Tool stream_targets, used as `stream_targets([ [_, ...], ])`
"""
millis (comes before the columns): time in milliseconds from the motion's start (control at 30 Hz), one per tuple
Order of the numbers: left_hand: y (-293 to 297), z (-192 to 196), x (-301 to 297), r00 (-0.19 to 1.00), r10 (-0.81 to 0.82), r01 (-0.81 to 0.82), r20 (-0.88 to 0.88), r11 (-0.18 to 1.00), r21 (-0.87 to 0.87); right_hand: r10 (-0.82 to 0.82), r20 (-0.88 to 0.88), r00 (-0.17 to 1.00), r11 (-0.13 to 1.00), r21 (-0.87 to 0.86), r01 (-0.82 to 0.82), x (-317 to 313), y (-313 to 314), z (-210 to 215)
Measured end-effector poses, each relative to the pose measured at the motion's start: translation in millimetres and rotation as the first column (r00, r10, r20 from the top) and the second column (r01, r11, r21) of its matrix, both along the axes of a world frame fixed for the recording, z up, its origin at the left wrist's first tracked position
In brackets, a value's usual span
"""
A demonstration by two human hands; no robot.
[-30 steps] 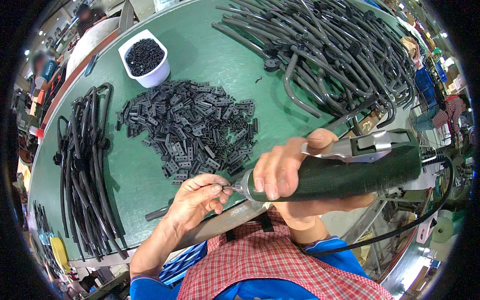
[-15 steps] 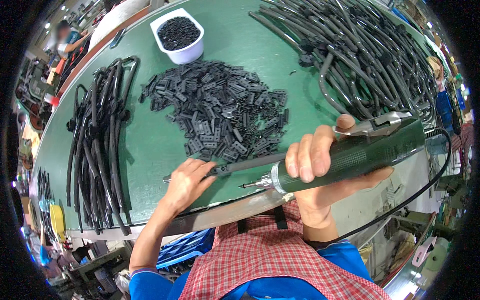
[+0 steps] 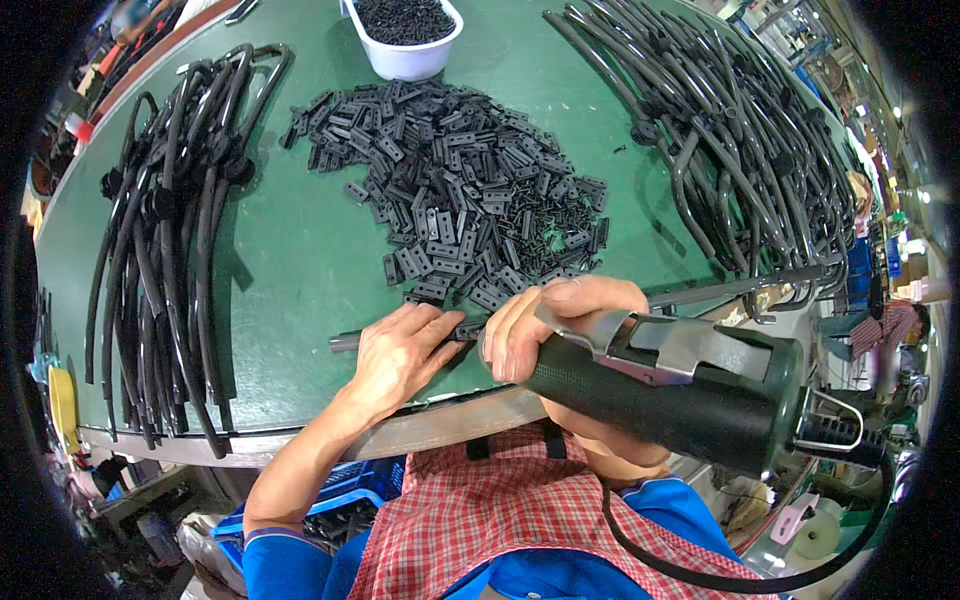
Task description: The person repeatedly picks small black plastic clips from a pile on a green workbench and uses a green handheld power tool to attach them to curved metal wiper blade frames. The person handles the frames and clips one at a time, placing completed units aside on the bench.
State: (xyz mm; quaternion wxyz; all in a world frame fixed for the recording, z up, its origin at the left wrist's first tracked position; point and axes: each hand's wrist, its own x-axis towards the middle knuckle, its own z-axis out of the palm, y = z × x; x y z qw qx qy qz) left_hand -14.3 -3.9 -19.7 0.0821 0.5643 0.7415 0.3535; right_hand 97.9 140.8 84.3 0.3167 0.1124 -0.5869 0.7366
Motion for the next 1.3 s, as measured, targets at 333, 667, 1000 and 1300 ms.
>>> stream_targets([
  [333, -1.7, -8.4, -0.7, 0.998, 0.011, -0.014, 0.057, 0.999, 0.05, 0.266, 0.141, 0.954, 0.963, 0.001, -0.269, -35.1, 2.5, -5.8],
  [667, -1.3, -6.6, 0.9, 1.0, 0.012, -0.012, -0.004, 0.999, 0.041, 0.27, -0.092, 0.958, 0.882, -0.375, -0.284, -46.2, 18.0, -37.6],
  [1000, -1.6, 2.2, -0.8, 0.997, -0.002, 0.004, -0.079, 1.0, 0.016, 0.296, 0.236, 0.926, 0.951, -0.163, -0.263, -51.7, 22.9, -23.3],
  [1300, -7.0, 19.9, 5.2, 1.0, -0.02, 0.02, 0.016, 1.0, 0.012, 0.152, -0.049, 0.987, 0.824, -0.546, -0.153, 70.0, 56.2, -46.1],
])
